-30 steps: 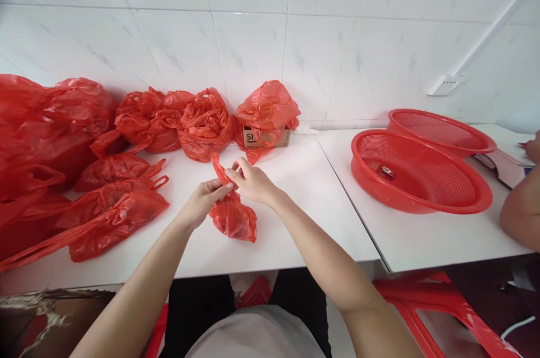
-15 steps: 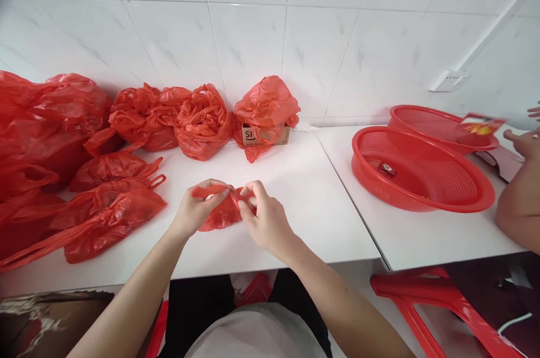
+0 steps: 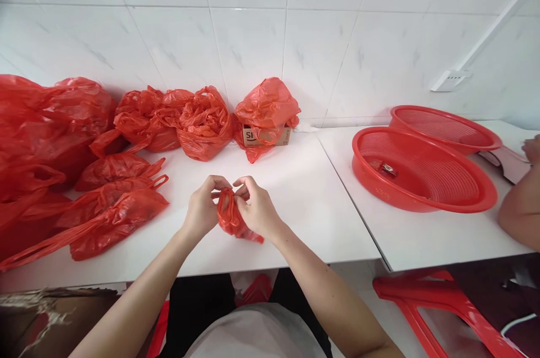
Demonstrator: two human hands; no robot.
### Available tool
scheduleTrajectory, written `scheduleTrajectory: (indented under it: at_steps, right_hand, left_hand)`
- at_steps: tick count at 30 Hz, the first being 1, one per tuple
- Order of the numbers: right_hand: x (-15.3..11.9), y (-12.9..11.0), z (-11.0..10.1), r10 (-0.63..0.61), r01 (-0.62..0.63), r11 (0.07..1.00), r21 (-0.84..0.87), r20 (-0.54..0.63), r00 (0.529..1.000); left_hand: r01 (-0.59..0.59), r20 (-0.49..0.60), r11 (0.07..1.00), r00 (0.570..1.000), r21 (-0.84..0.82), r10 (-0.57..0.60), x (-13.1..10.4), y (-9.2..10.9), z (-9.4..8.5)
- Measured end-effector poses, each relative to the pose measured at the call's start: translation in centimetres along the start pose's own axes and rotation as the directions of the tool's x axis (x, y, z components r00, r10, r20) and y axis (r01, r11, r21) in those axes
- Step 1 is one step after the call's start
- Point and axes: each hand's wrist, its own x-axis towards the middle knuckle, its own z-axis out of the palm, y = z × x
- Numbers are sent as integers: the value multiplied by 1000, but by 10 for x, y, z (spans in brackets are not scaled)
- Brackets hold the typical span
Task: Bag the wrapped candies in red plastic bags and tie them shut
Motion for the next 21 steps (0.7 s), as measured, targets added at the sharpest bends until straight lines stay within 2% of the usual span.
scheduleTrajectory:
  at_steps: [3,7,10,12,14,16,17,19,21]
  right_hand:
    - [-1,-1,-2,67,-67,989,132,7,998]
    - [4,-1,-9,140,-177,939,295,142,980]
    - [7,1,-12,150,-210,925,317,204,968]
    - [7,-1,-14,141,-206,936,286,231,963]
    - [4,-6,-14,108,-150,974,169,238,965]
    - [0,-11,-12,32,-18,997,-71,198,980]
    - [-3,-14,-10,-29,69,971,-228,172,985]
    - [-9,-14,-6,-162,226,826,-517,166,973]
    - [-14,-10,-3,-222,309,681,-664,214,951]
  left_hand:
    - [-69,-63,994,995,85,74,-6,0,3]
    - [-132,-82,982,986,137,144,-10,4,1]
    - [-148,-55,982,986,118,155,-10,9,-7]
    - [-124,5,990,992,73,123,-10,12,-15]
    - [-31,96,999,995,26,28,-10,14,-25]
    - [83,191,997,978,-5,-80,-10,15,-34]
    - [122,216,992,970,-18,-116,-9,13,-38]
    - [152,175,987,974,-45,-142,-8,8,-47]
    - [160,63,985,986,-71,-155,-6,1,-56]
